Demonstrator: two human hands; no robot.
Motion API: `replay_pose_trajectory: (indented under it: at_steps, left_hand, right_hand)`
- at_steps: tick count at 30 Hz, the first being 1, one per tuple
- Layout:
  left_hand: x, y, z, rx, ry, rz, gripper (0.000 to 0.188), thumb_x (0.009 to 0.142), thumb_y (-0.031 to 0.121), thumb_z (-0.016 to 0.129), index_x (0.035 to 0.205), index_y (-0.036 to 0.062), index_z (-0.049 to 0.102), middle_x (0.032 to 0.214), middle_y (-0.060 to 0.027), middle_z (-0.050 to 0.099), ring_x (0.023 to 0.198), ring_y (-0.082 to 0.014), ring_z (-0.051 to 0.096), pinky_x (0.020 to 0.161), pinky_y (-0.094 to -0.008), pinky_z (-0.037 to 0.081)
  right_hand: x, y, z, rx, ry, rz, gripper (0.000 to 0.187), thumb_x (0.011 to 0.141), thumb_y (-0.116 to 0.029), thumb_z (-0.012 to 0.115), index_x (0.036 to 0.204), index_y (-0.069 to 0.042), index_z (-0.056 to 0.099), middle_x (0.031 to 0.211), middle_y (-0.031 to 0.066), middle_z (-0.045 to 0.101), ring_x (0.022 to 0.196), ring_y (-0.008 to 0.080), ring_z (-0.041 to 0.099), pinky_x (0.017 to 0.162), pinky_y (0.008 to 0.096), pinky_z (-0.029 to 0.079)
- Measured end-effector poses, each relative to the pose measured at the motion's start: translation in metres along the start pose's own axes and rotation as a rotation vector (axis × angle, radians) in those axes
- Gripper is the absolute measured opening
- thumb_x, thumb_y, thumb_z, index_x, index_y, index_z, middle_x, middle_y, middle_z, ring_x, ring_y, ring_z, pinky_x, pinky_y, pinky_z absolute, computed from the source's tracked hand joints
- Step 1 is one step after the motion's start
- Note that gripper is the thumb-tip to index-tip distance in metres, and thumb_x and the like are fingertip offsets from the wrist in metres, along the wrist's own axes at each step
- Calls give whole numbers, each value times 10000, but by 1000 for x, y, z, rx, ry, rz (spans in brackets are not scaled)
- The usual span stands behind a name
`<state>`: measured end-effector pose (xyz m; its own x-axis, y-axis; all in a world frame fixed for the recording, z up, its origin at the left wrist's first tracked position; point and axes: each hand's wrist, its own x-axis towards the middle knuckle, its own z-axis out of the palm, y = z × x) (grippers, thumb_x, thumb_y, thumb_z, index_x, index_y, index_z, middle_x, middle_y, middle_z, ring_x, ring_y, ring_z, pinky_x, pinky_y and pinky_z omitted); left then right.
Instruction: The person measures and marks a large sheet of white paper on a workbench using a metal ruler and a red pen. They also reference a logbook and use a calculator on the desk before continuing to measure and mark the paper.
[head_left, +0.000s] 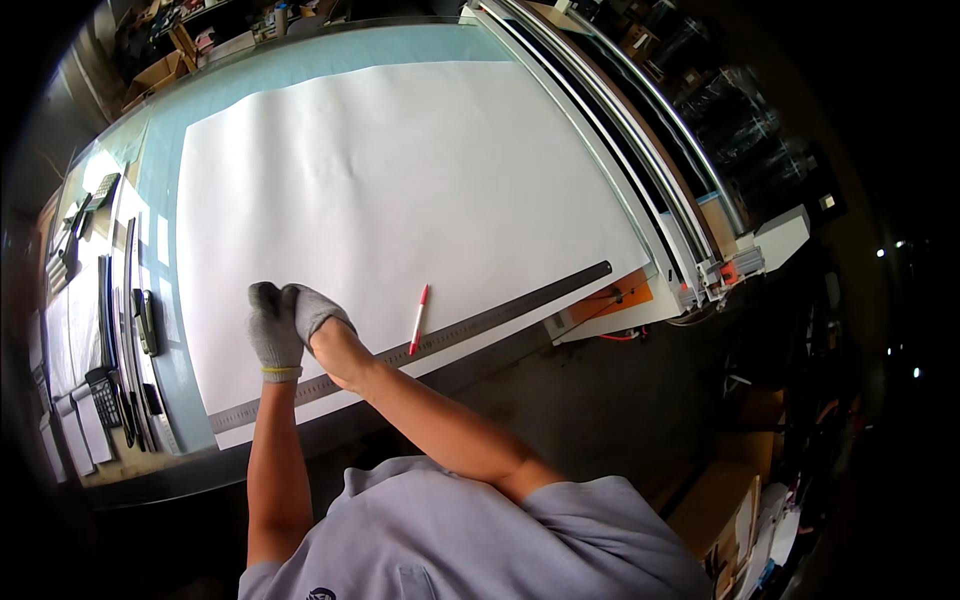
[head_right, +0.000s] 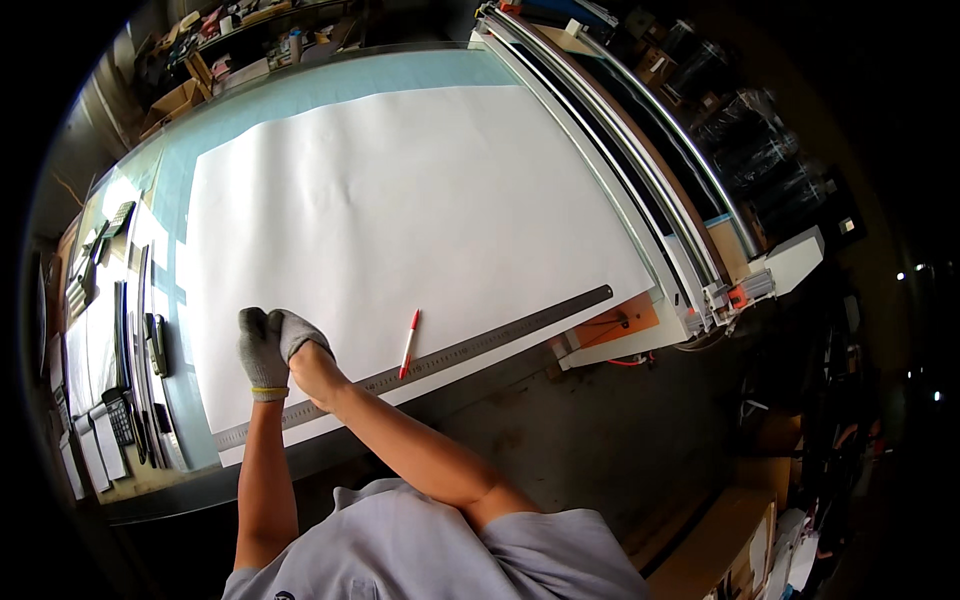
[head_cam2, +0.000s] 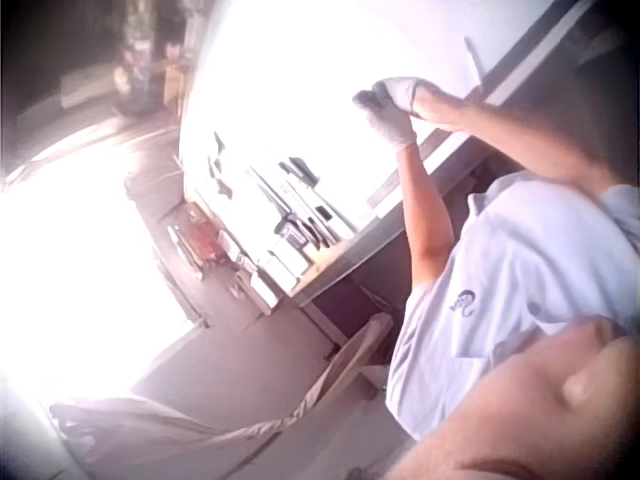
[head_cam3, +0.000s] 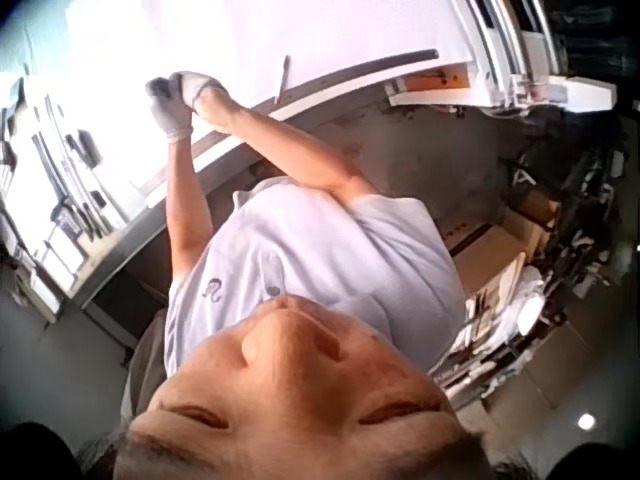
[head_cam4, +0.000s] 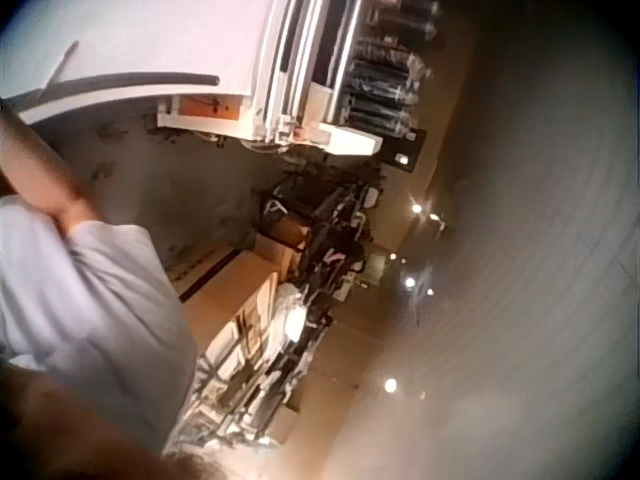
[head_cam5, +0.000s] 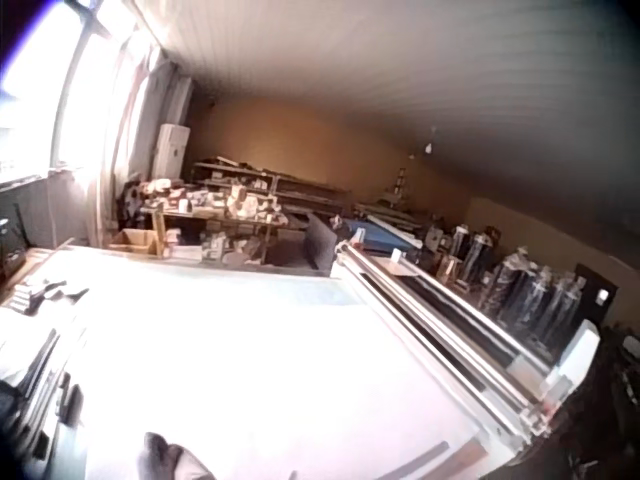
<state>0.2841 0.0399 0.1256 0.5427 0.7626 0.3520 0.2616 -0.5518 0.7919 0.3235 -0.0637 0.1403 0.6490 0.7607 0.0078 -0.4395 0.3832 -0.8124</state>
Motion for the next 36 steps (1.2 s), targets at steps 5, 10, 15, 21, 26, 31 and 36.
replay_pose_trajectory:
  at_steps: [5, 10, 15, 21, 26, 31, 36]
  left_hand:
    - [67, -96, -81, -440, 504, -304, 110, 1008, 88, 611, 1002, -17, 581, 893, -66, 650, 741, -175, 633, 720, -287, 539]
    - [50, -168, -170, -329, 271, -218, 206, 999, 184, 670, 954, -7, 604, 930, -68, 654, 827, -133, 599, 761, -285, 522]
    - [-12, -147, -163, -340, 265, -225, 197, 981, 183, 695, 937, 24, 587, 905, 2, 596, 818, -100, 551, 738, -261, 488]
    - [-52, -73, -138, -401, 146, -180, 190, 978, 179, 697, 927, 40, 578, 878, 19, 560, 789, -86, 516, 704, -247, 460]
    - [-53, -51, -137, -443, 150, -182, 186, 976, 178, 697, 915, 56, 570, 845, 34, 526, 751, -64, 472, 650, -219, 412]
    - [-57, -12, -127, -409, 195, -298, 181, 978, 175, 689, 907, 64, 565, 829, 42, 512, 722, -50, 449, 608, -202, 373]
    - [-57, -43, -121, -387, 191, -192, 170, 978, 167, 683, 905, 72, 562, 817, 46, 504, 683, -43, 432, 553, -200, 337]
  right_hand:
    - [-84, -131, 17, -166, -647, 329, 723, 995, -401, 648, 1536, -20, 356, 1509, 175, 469, 1402, 324, 432, 1163, 413, 349]
    - [-106, -215, 23, 179, -571, -297, 498, 1016, -583, 505, 1182, -117, 565, 1007, 141, 654, 1097, 281, 563, 1205, 516, 269]
    - [-96, -247, 92, 722, -814, -779, 668, 937, -617, 596, 1211, -20, 477, 973, 145, 609, 837, 219, 623, 818, 374, 416]
    - [-133, -240, 92, 601, -837, -596, 645, 946, -595, 593, 1218, -20, 482, 970, 142, 610, 845, 221, 622, 836, 381, 415]
    - [-138, -234, 92, 597, -825, -559, 627, 954, -576, 590, 1224, -20, 487, 968, 139, 612, 851, 223, 622, 851, 387, 415]
    - [-141, -234, 89, 588, -815, -558, 608, 962, -558, 587, 1230, -21, 492, 966, 135, 614, 857, 225, 621, 866, 393, 414]
    - [-145, -238, 88, 585, -821, -558, 590, 969, -540, 584, 1236, -21, 497, 964, 132, 615, 864, 226, 620, 881, 399, 414]
